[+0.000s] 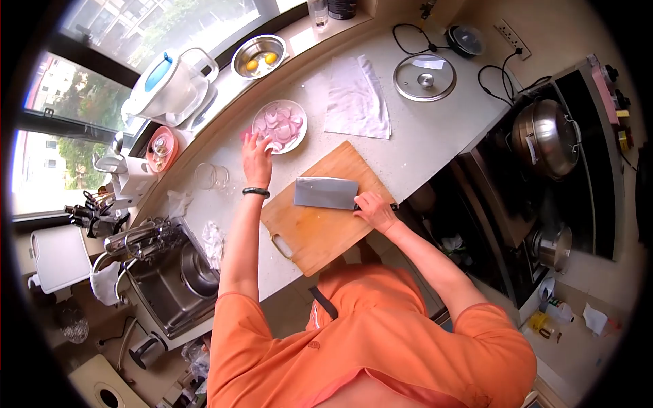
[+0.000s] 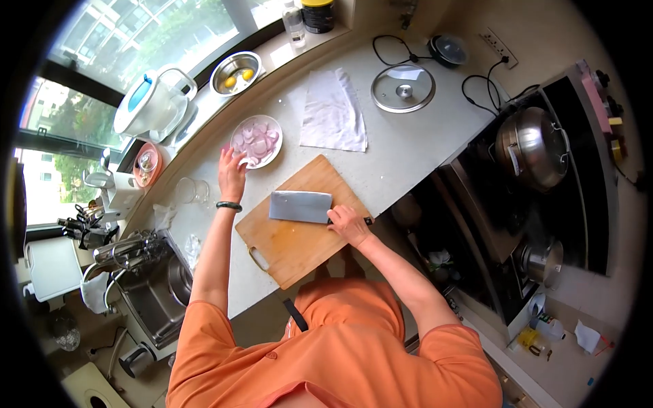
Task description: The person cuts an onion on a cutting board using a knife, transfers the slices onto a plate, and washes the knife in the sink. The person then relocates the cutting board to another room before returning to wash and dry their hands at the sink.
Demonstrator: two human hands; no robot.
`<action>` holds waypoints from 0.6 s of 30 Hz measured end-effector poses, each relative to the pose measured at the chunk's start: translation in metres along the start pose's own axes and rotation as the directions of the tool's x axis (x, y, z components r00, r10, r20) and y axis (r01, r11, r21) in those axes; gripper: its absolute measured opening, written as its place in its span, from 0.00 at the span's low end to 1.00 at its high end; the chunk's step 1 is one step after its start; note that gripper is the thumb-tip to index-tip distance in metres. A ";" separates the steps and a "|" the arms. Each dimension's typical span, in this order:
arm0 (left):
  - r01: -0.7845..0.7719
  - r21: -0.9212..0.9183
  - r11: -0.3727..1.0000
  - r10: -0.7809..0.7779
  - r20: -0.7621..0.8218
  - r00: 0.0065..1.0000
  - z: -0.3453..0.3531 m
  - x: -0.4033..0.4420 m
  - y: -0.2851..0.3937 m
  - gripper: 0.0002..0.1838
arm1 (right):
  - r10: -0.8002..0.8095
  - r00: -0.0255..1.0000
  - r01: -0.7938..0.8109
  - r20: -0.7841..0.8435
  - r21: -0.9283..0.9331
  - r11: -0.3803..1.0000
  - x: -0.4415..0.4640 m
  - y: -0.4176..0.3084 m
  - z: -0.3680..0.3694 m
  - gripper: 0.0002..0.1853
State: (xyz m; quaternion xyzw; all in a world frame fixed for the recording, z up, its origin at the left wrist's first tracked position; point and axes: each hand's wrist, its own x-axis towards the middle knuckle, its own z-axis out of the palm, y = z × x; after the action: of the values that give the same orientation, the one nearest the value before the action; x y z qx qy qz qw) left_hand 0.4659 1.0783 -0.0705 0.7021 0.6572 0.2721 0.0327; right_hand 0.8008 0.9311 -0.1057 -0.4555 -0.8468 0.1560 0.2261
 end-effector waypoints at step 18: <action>0.629 -0.481 0.611 -0.792 -0.390 0.470 -0.156 -0.269 -0.030 0.14 | 0.147 0.978 -0.137 0.146 -0.078 0.988 -0.001 -0.022 -0.024 0.17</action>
State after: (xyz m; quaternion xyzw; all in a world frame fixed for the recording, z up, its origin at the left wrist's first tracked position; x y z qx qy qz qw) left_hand 0.3753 0.7807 -0.0411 0.2331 0.8236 0.5154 0.0419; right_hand 0.7988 0.9200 -0.0752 -0.5089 -0.8317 0.1772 0.1339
